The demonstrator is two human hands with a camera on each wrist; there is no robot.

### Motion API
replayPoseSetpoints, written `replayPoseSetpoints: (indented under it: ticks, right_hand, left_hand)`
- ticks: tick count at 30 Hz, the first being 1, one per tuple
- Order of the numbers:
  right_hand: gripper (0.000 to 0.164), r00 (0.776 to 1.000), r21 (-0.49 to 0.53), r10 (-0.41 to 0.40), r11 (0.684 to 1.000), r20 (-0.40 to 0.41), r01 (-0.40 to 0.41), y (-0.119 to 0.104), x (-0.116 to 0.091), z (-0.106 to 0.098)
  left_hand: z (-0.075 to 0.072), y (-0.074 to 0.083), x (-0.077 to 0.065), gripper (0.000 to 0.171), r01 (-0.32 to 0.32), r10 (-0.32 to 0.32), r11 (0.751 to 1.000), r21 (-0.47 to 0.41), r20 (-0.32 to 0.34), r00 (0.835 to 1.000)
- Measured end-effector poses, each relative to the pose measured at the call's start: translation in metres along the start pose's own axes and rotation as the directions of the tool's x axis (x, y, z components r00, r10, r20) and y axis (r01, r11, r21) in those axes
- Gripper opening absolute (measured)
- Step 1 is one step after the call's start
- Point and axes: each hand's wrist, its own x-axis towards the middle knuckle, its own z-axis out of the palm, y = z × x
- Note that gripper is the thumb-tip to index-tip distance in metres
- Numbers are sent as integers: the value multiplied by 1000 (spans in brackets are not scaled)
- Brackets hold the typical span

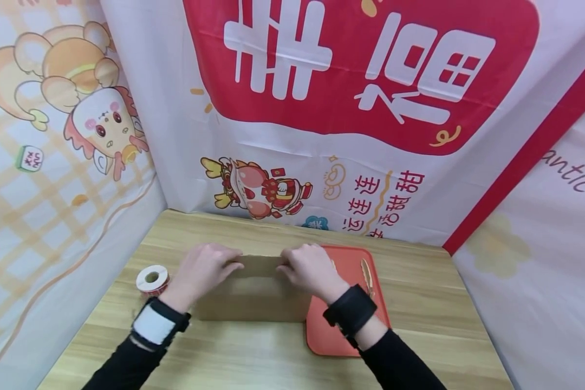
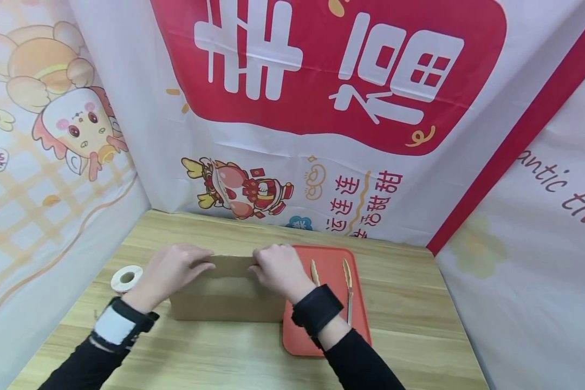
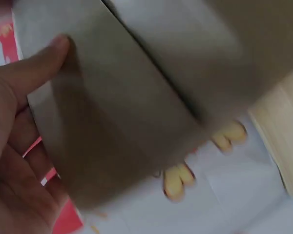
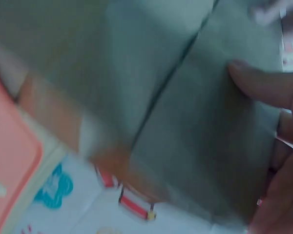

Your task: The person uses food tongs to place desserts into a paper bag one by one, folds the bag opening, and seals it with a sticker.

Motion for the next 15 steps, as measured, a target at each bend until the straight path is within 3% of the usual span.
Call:
replayPoseSetpoints:
  ticks: [3,6,11,15]
  right_hand:
    - [12,1000,30,-25,999,-17,26,-11,7,9]
    - [8,999,61,-22,998,-32,24,-13,9,13]
    - [6,998,99,-23,995,-62,29,-5,6,13]
    - [7,997,116,-37,992,-67,45,-1,5,13]
  left_hand:
    - [10,14,10,15,18,-16,999,-50,24,1000]
    - [16,15,16,13,19,-17,996,-82,30,999]
    - [12,-3,13,11,-18,25,991,-131,50,998]
    - [2,-26,1,10,-17,27,987,-158,61,998]
